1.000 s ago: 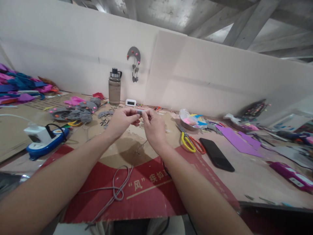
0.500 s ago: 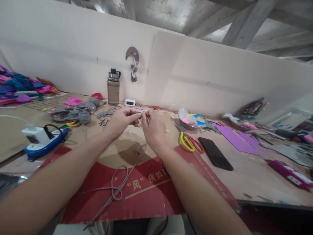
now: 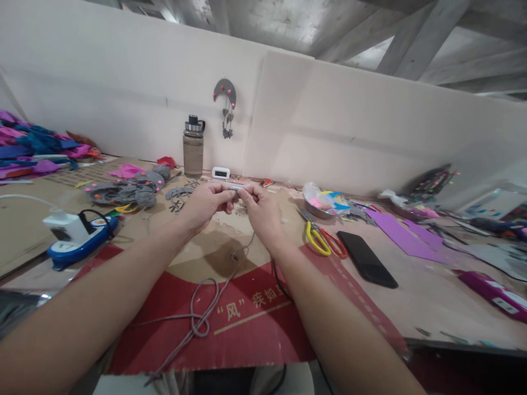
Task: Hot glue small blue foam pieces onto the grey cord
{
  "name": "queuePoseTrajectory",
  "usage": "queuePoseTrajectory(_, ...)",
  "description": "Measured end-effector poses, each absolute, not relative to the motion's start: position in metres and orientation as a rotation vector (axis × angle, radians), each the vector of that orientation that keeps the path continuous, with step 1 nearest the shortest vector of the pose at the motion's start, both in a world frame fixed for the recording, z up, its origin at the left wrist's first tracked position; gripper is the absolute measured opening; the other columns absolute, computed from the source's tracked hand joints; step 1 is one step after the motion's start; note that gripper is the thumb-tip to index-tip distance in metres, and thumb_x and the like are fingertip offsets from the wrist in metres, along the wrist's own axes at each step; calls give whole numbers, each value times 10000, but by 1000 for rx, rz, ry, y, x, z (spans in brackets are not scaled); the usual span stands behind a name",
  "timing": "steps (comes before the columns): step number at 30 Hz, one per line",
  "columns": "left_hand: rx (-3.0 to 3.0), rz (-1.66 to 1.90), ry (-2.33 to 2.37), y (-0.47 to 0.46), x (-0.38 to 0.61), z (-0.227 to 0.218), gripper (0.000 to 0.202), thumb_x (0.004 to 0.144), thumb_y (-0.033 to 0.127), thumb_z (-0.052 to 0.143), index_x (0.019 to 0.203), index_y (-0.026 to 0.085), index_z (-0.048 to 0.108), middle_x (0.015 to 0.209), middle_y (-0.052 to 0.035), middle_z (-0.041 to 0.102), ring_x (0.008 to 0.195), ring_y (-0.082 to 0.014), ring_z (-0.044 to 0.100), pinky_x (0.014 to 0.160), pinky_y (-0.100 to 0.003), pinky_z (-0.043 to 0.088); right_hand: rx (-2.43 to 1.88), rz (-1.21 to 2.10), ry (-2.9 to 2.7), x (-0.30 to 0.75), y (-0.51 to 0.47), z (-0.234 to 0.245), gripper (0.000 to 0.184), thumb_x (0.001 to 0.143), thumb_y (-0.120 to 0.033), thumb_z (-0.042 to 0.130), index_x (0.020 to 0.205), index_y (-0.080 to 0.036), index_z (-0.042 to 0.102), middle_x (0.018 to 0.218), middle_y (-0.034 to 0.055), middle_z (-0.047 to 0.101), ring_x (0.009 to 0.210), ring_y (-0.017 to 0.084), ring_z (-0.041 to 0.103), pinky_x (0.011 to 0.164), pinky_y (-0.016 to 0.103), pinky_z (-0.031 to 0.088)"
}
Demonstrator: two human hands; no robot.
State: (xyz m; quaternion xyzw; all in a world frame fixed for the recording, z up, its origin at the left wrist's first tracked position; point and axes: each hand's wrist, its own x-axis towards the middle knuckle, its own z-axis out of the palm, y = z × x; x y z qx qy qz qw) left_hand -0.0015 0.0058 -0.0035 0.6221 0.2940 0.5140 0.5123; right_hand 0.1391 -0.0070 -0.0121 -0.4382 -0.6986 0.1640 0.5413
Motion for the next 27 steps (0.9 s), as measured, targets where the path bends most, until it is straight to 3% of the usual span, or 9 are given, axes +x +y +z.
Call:
queuePoseTrajectory(8,1399,964,708,11,-14,5,297,709,410,628,736,117,669,762,-105,658,595,-130,575,550,-261,452,-1083,471,-1763,166,-5,-4,208,798,-336,491,652,-190,521,532,-57,379,497,91,338,495,229,264)
queuePoseTrajectory(17,1721,948,876,12,-15,5,189,643,328,677,710,152,693,539,-22,562,462,-80,447,427,-206,319,-1055,177,-1986,168,-12,1,198,813,-280,503,636,-192,518,627,-13,508,614,113,443,605,244,326)
queuePoseTrajectory(22,1866,909,926,5,-13,8,152,650,298,638,679,150,657,525,6,529,457,-67,421,435,-195,305,-1067,120,-2055,167,-11,-1,165,827,-292,495,717,-184,554,707,4,545,677,115,469,639,237,330)
queuePoseTrajectory(27,1883,904,941,3,-11,7,103,645,251,605,655,154,638,539,13,535,467,-70,428,446,-197,307,-1163,107,-2096,162,-24,8,232,841,-333,482,691,-178,568,644,-6,528,632,105,454,611,221,308)
